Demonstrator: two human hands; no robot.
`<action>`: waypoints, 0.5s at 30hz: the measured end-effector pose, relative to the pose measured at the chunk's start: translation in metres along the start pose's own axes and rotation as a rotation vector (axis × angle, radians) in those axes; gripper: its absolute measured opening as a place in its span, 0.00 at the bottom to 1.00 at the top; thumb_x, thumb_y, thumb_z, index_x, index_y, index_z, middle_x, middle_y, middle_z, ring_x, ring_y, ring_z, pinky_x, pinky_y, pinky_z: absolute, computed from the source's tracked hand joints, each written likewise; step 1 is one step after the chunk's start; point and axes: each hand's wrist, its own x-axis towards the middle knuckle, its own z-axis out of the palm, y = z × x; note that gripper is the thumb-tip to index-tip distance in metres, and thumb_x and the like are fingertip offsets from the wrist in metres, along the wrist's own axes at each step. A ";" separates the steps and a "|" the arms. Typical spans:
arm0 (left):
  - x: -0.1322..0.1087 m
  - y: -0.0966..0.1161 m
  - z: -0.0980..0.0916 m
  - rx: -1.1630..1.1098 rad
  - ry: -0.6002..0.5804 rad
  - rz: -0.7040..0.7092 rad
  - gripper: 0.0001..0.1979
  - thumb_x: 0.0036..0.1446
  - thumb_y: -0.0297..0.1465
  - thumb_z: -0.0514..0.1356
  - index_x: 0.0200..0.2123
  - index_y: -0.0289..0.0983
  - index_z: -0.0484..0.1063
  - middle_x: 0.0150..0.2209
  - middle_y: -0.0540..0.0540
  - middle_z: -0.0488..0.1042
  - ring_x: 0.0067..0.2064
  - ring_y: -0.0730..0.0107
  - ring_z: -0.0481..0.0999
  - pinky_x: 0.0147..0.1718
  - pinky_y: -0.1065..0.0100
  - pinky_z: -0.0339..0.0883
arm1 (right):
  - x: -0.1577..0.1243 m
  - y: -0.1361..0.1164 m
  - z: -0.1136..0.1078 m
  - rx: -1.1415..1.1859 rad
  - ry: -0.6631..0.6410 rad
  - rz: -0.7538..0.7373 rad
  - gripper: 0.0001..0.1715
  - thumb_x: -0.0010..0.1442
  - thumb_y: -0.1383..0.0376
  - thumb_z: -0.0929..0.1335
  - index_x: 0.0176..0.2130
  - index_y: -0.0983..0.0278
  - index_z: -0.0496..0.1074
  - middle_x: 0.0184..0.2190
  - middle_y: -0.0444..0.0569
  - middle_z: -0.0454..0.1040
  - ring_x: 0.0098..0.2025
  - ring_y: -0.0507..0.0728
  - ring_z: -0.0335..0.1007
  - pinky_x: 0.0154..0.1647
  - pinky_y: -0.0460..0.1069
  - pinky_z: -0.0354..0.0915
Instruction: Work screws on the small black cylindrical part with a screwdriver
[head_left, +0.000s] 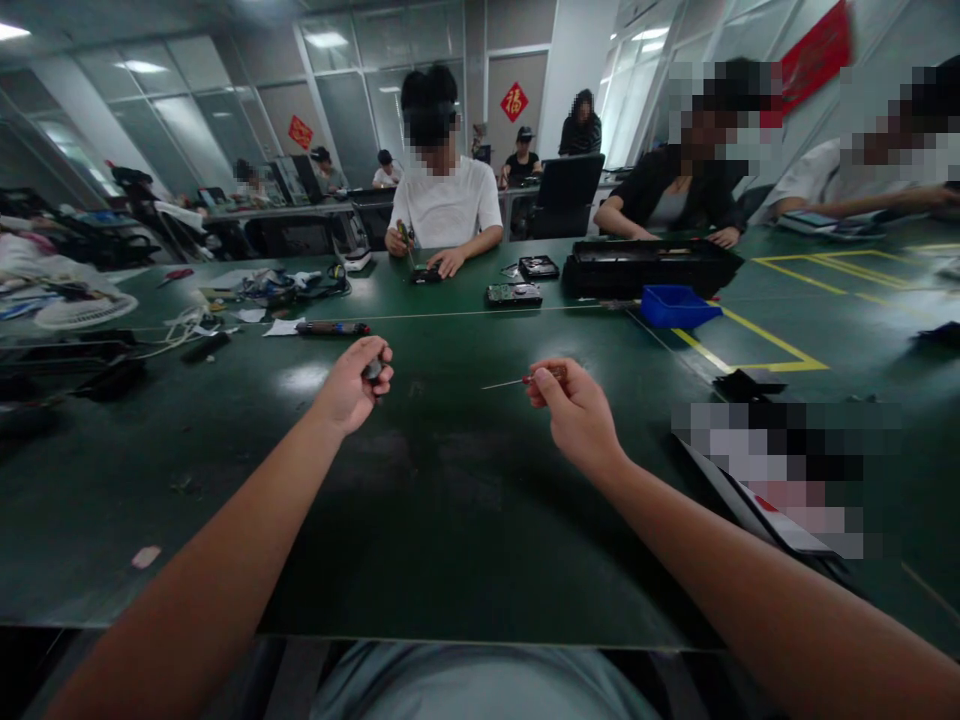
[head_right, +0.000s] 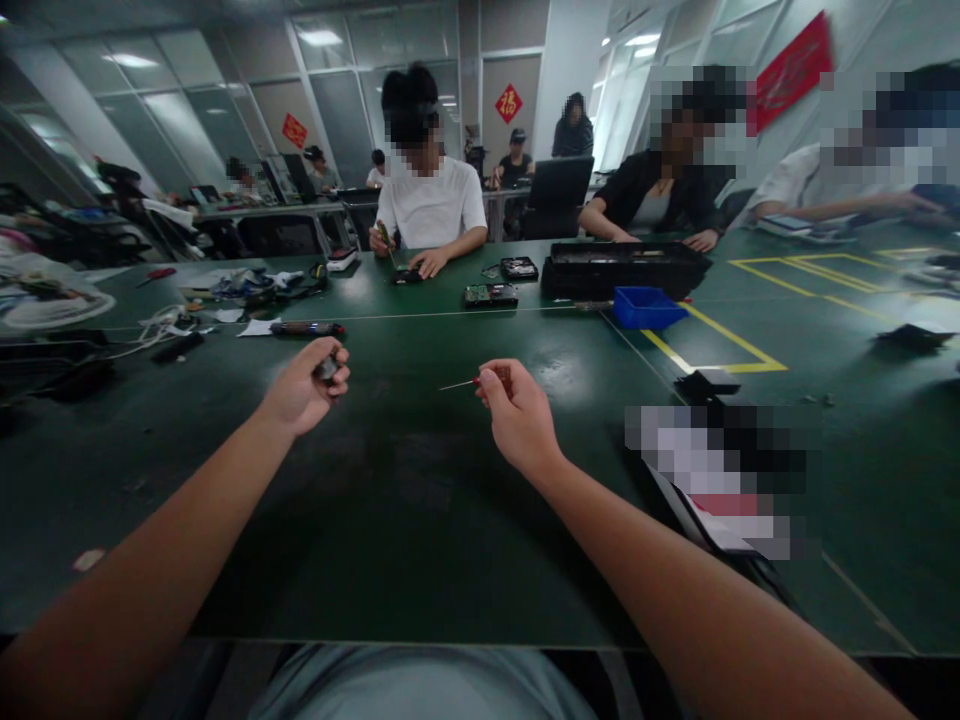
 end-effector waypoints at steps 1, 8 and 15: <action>0.001 0.006 -0.007 -0.041 0.019 -0.020 0.12 0.52 0.34 0.66 0.34 0.37 0.67 0.31 0.51 0.65 0.24 0.79 0.63 0.19 0.76 0.52 | 0.000 0.000 0.000 0.000 -0.004 0.000 0.12 0.65 0.57 0.65 0.41 0.62 0.71 0.32 0.47 0.75 0.34 0.56 0.71 0.37 0.54 0.68; 0.002 0.038 -0.071 -0.063 0.339 -0.087 0.05 0.60 0.25 0.53 0.37 0.34 0.68 0.28 0.50 0.65 0.23 0.75 0.62 0.20 0.73 0.54 | -0.001 -0.002 -0.001 -0.040 -0.017 0.006 0.12 0.66 0.57 0.64 0.41 0.62 0.71 0.31 0.47 0.75 0.34 0.56 0.71 0.38 0.54 0.68; -0.022 0.070 -0.157 0.148 0.677 -0.054 0.06 0.59 0.23 0.48 0.35 0.34 0.64 0.26 0.51 0.65 0.24 0.72 0.63 0.24 0.71 0.59 | 0.001 0.004 0.001 -0.018 -0.025 0.022 0.12 0.65 0.56 0.65 0.41 0.61 0.70 0.31 0.47 0.75 0.34 0.56 0.72 0.38 0.54 0.68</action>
